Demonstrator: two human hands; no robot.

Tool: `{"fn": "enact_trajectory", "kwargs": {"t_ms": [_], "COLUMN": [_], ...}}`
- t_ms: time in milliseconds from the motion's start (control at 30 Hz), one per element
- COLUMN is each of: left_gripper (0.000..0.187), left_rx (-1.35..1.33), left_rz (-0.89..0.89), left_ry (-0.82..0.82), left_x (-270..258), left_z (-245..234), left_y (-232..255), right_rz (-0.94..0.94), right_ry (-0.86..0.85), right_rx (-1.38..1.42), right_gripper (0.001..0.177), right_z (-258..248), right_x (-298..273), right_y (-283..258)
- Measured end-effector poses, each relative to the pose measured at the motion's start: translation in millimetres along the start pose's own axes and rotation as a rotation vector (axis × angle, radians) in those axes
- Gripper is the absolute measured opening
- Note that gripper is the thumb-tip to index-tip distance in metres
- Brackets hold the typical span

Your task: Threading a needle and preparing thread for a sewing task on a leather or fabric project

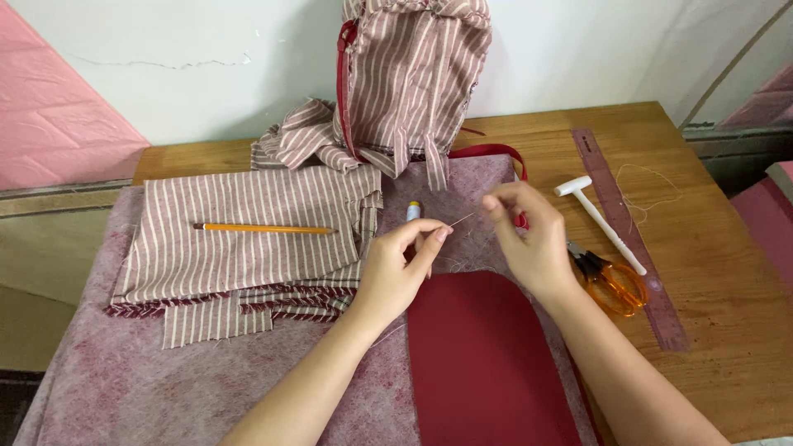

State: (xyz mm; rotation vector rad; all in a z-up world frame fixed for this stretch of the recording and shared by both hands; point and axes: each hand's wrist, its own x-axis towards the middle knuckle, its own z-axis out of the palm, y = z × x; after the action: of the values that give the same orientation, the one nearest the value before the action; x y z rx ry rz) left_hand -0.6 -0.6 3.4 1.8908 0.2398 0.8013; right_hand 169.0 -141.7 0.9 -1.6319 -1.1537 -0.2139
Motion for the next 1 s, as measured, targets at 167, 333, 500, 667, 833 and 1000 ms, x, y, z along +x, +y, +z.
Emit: {"fn": "enact_trajectory", "kwargs": {"t_ms": [167, 333, 500, 667, 833, 1000], "left_gripper": [0.019, 0.02, 0.02, 0.022, 0.024, 0.025], "left_rx": [-0.008, -0.018, -0.012, 0.013, 0.012, 0.02], "left_rz": [0.018, 0.022, 0.029, -0.032, -0.066, -0.096], "left_ry": [0.03, 0.027, 0.045, 0.037, 0.053, 0.063], "left_x": [0.0, 0.2, -0.4, 0.0, 0.8, 4.2], "left_z": [0.3, 1.6, 1.8, 3.1, 0.8, -1.3], "left_y": [-0.6, -9.6, -7.2, -10.5, -5.1, 4.8], "right_rz": [0.013, -0.055, -0.023, 0.015, 0.093, 0.153], "right_ry": [-0.005, -0.143, -0.133, -0.11, -0.058, -0.079], "right_rx": [0.072, 0.145, 0.137, 0.186, 0.152, 0.116], "right_gripper": [0.009, 0.009, 0.007, 0.007, 0.007, 0.007], "right_z": [-6.4, 5.3, 8.7, 8.0, 8.1, 7.2], "right_x": [7.0, 5.3, -0.9, 0.8, 0.5, 5.6], "right_y": [-21.4, -24.0, -14.3, -16.9, -13.7, -23.8]}}
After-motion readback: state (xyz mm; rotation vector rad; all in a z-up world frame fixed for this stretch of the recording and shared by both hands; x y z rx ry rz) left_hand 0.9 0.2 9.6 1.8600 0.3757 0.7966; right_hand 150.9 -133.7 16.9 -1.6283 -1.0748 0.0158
